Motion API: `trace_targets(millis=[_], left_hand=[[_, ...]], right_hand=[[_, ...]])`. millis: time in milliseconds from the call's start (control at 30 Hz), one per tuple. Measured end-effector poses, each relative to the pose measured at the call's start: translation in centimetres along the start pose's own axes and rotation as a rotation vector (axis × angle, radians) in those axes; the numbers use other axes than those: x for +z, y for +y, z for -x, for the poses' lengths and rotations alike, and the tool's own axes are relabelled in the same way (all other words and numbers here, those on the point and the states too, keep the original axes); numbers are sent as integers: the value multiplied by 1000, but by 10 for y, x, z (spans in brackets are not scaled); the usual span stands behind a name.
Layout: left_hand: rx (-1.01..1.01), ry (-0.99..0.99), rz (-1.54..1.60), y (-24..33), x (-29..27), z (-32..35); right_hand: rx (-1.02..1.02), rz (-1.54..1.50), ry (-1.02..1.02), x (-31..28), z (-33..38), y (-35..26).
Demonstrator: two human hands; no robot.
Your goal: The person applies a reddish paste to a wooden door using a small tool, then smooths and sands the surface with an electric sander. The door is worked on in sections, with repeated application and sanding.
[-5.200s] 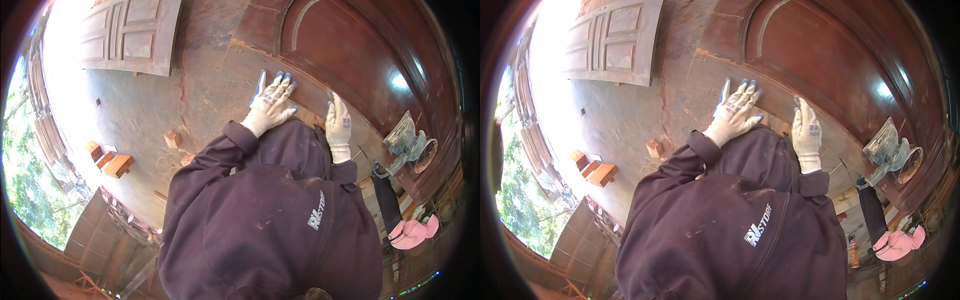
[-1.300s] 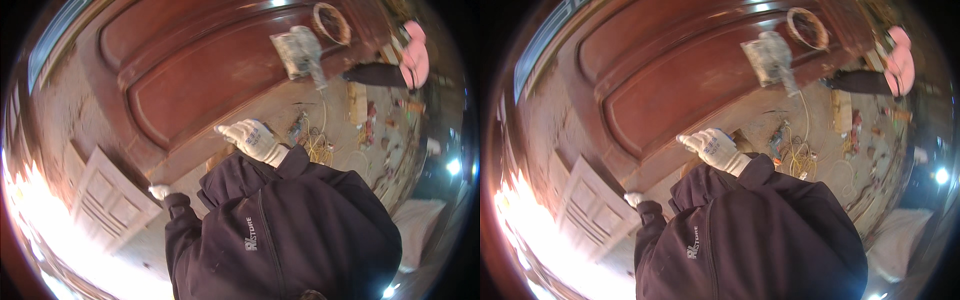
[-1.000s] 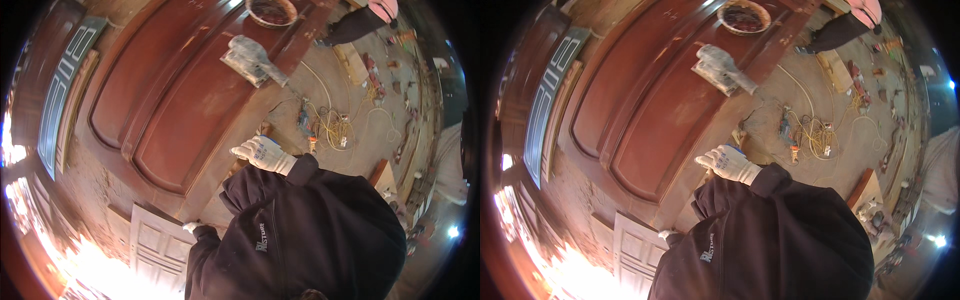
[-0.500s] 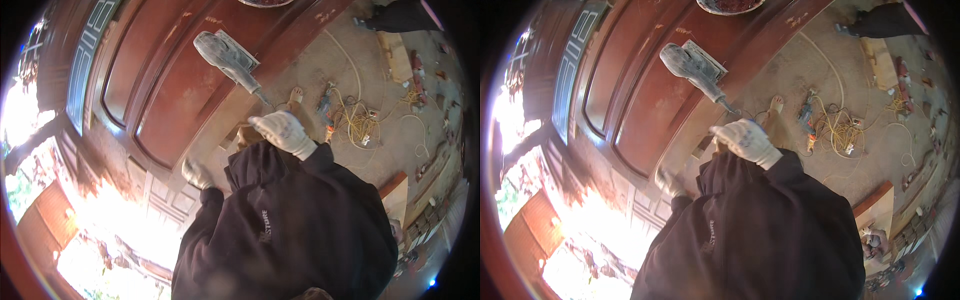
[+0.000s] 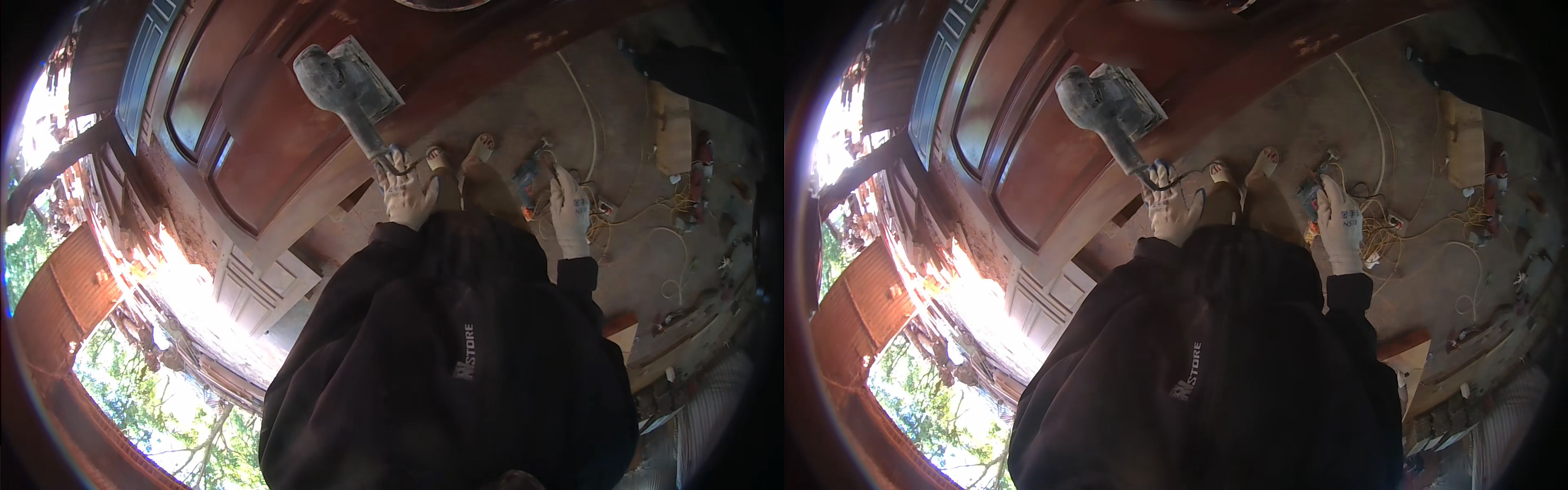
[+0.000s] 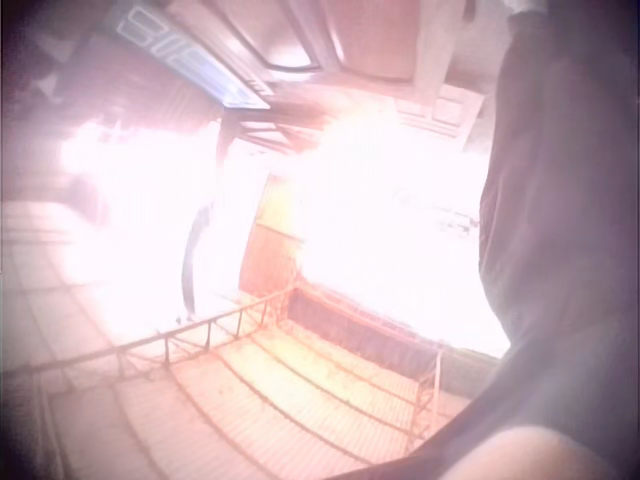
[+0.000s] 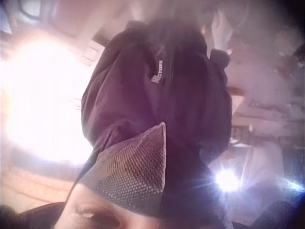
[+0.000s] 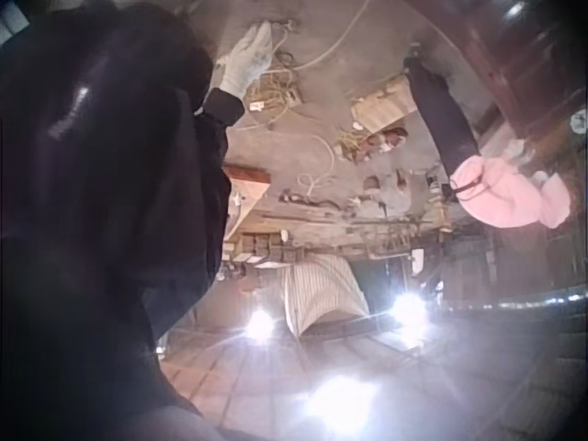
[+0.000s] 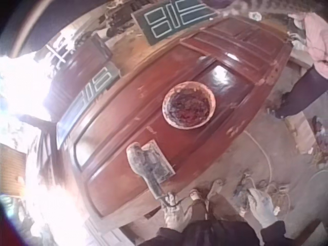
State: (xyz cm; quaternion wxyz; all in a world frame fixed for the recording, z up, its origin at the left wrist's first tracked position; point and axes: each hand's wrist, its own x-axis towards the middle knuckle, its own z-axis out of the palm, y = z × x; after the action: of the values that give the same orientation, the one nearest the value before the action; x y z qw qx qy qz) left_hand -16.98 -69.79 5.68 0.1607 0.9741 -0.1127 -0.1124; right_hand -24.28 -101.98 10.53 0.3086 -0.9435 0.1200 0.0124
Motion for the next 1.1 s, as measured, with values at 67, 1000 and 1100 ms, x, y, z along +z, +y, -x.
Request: trace_targets(millis=[67, 1000, 1100], left_hand=[[-1, 28, -64, -2, 2, -1], [-547, -358, -49, -97, -30, 31], [-652, -447, -87, -86, -32, 12]], right_hand=[[-49, -44, 32, 2, -16, -3], [-125, 190, -435, 43, -153, -13], [-112, 222, -533, 36, -159, -25]])
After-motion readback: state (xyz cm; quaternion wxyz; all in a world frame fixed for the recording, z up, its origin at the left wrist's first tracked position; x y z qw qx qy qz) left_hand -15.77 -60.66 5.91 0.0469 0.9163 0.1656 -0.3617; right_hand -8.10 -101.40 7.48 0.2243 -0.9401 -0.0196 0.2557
